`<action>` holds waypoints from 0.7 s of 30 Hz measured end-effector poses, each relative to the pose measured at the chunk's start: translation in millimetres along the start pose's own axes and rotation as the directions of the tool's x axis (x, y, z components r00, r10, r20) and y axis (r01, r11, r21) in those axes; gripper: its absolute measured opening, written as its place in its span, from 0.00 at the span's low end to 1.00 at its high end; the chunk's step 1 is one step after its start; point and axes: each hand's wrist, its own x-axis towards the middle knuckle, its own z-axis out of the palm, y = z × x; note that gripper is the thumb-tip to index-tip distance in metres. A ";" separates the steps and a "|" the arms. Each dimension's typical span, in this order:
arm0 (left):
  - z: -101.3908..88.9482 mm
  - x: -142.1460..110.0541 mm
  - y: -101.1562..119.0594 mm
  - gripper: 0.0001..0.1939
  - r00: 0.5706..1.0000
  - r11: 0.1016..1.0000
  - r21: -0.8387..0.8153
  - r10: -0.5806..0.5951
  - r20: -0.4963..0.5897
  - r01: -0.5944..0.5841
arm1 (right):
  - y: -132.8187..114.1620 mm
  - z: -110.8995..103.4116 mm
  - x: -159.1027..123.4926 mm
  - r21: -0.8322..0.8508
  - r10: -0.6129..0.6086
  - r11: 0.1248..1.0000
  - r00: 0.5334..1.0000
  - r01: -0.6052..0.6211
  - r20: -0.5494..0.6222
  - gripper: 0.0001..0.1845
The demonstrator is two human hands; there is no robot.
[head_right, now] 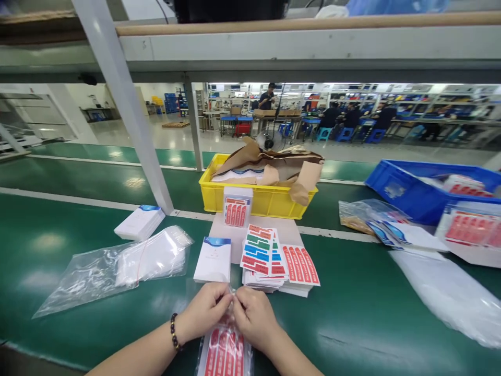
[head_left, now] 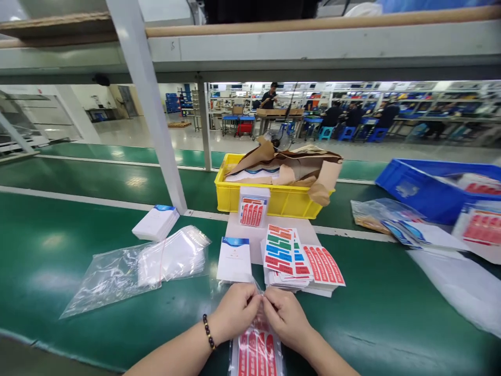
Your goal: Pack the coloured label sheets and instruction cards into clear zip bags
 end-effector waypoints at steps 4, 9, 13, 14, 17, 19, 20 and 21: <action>-2.6 -3.2 -0.2 0.13 0.999 1.000 -0.004 -0.002 0.036 0.002 | 5.5 -5.2 2.5 -0.049 0.111 0.992 0.984 -0.118 -0.138 0.16; -6.8 3.3 -7.1 0.15 0.989 0.976 -0.157 -0.148 0.025 0.150 | -5.5 -14.3 -0.6 -0.051 0.052 0.997 0.983 -0.061 -0.174 0.12; -9.5 8.2 -8.7 0.17 0.984 0.958 -0.225 -0.179 0.009 0.177 | -16.9 -11.1 -6.5 -0.157 -0.110 0.982 0.993 0.104 -0.032 0.16; -11.2 8.0 -7.7 0.17 0.985 0.953 -0.246 -0.174 0.021 0.174 | -16.5 -10.3 -7.3 -0.181 -0.104 0.978 0.995 0.101 -0.008 0.12; -20.3 3.9 -2.3 0.17 0.996 0.958 -0.277 -0.083 -0.045 0.067 | -11.6 -12.5 -7.2 -0.117 -0.074 0.990 0.997 0.072 -0.010 0.14; -27.9 0.2 1.8 0.11 0.981 0.976 -0.166 0.113 -0.160 -0.140 | -9.9 -18.3 -5.8 0.007 -0.055 0.998 0.998 0.055 0.009 0.14; -31.3 -1.3 3.3 0.09 0.957 0.966 -0.076 0.233 -0.172 -0.249 | -10.0 -22.2 -5.0 0.070 -0.049 0.996 0.998 0.046 0.040 0.13; -34.1 -2.4 4.4 0.09 0.933 0.942 0.007 0.334 -0.134 -0.336 | -10.3 -26.4 -4.3 0.128 -0.049 0.991 0.995 0.037 0.086 0.13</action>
